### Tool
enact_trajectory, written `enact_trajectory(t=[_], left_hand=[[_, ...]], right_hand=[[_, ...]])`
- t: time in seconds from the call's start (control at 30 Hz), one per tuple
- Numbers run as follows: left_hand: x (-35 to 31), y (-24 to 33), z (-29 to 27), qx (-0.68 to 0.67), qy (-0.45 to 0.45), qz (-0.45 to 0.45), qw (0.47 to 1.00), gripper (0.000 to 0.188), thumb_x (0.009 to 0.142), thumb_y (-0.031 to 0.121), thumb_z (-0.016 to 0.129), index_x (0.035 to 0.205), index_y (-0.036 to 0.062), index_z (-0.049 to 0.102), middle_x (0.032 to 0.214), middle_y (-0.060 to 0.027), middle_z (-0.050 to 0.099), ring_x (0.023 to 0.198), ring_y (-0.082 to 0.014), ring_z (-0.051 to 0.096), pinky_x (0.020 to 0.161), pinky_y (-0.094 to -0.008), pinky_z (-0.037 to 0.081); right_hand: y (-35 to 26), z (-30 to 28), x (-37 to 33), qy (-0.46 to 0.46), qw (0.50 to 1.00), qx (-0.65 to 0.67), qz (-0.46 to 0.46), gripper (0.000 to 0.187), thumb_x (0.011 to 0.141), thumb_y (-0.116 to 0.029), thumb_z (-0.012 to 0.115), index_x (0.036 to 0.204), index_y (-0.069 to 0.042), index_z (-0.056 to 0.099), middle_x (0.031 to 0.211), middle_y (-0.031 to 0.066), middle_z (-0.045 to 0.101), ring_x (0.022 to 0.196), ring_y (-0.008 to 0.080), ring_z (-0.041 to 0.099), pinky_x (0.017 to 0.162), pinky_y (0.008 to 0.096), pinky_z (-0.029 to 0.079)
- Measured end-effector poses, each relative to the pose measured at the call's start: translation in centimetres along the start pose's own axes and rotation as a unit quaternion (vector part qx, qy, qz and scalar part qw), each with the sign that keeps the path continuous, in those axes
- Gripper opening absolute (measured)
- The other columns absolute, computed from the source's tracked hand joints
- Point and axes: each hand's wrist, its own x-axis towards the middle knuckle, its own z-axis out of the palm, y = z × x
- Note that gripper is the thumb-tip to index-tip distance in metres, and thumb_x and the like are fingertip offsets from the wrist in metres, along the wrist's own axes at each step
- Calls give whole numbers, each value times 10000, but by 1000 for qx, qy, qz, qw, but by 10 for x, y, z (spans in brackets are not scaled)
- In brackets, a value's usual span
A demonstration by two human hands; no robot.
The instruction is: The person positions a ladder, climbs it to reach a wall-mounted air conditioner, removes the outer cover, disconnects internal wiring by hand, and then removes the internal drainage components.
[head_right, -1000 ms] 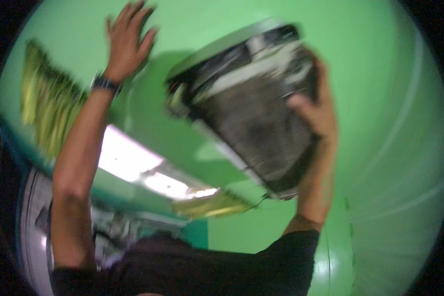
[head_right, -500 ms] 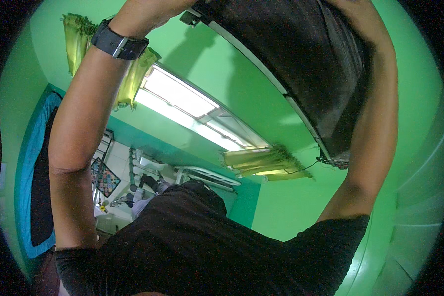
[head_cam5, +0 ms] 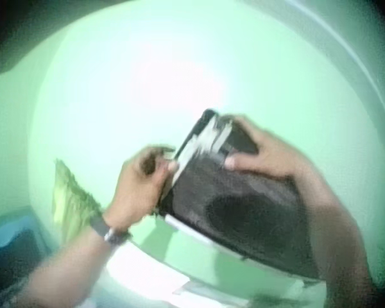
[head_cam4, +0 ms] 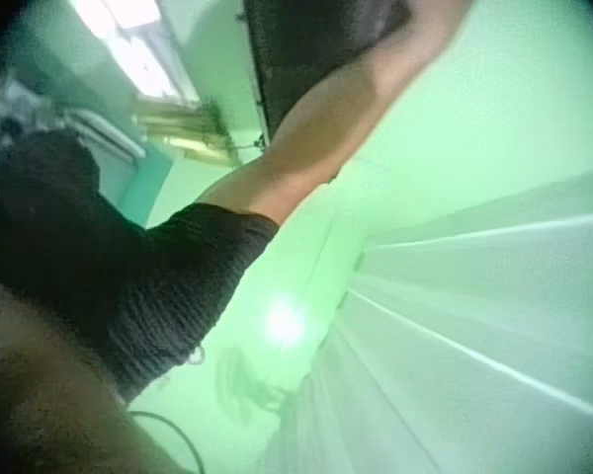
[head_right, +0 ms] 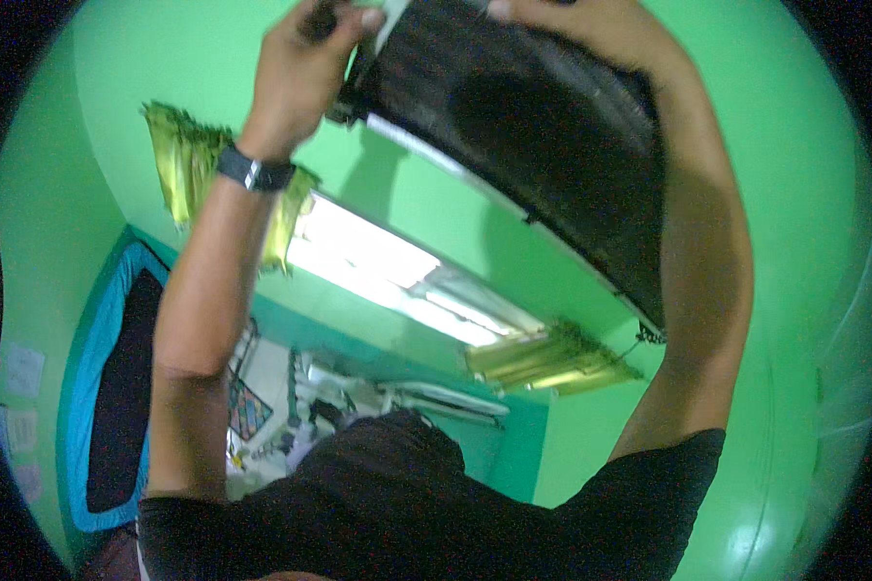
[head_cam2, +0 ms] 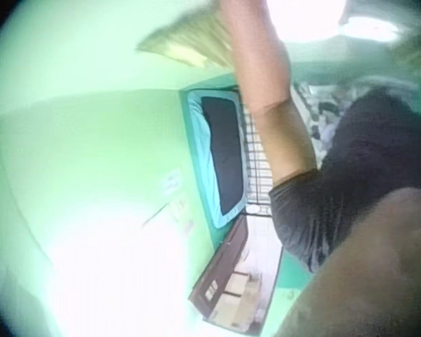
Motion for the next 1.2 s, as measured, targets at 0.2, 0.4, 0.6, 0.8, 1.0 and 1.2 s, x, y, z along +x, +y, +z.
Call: enact_trajectory(t=[0.2,0.4,0.6,0.8,1.0,1.2], left_hand=[[-2,11,8,-127,15,-12,992,363,968,95,682,1304,-21,605,1125,-97,710,1028,-144,630,949,-276,488],[11,34,12,-195,-45,47,979,519,978,48,635,1456,-30,447,1355,-163,626,1194,-208,605,1049,-323,481],[0,26,9,-256,3,-62,965,513,957,60,683,1417,-40,480,1269,-137,678,1148,-181,628,1019,-311,494],[-2,43,15,-292,-6,-25,956,530,977,-30,576,1478,-37,404,1382,-161,615,1234,-190,594,1072,-312,465],[-1,53,15,-249,5,-73,966,478,983,-55,524,1444,-85,403,1362,-159,629,1223,-194,598,1070,-307,461],[-11,45,-11,-372,36,-103,922,512,1049,171,448,1459,-114,338,1441,-254,518,1321,-298,515,1145,-379,406]], right_hand=[[52,10,28,19,984,-16,-176,869,819,-544,741,1532,-187,395,1488,175,500,1375,366,484,1168,483,369],[58,14,34,68,967,-9,-244,852,787,-511,807,1491,-203,441,1285,207,649,1165,354,651,1025,454,502],[55,15,33,72,971,-21,-229,874,769,-544,806,1490,-214,437,1296,228,638,1170,373,649,1026,465,504],[52,8,33,52,976,-19,-211,900,764,-567,798,1501,-224,413,1305,240,630,1180,395,640,1030,481,499],[52,6,27,12,987,-9,-162,895,762,-518,805,1516,-270,391,1447,149,549,1290,371,564,1112,500,435],[41,3,28,0,992,-10,-126,917,754,-543,803,1524,-281,379,1447,165,552,1292,375,570,1101,522,449]])
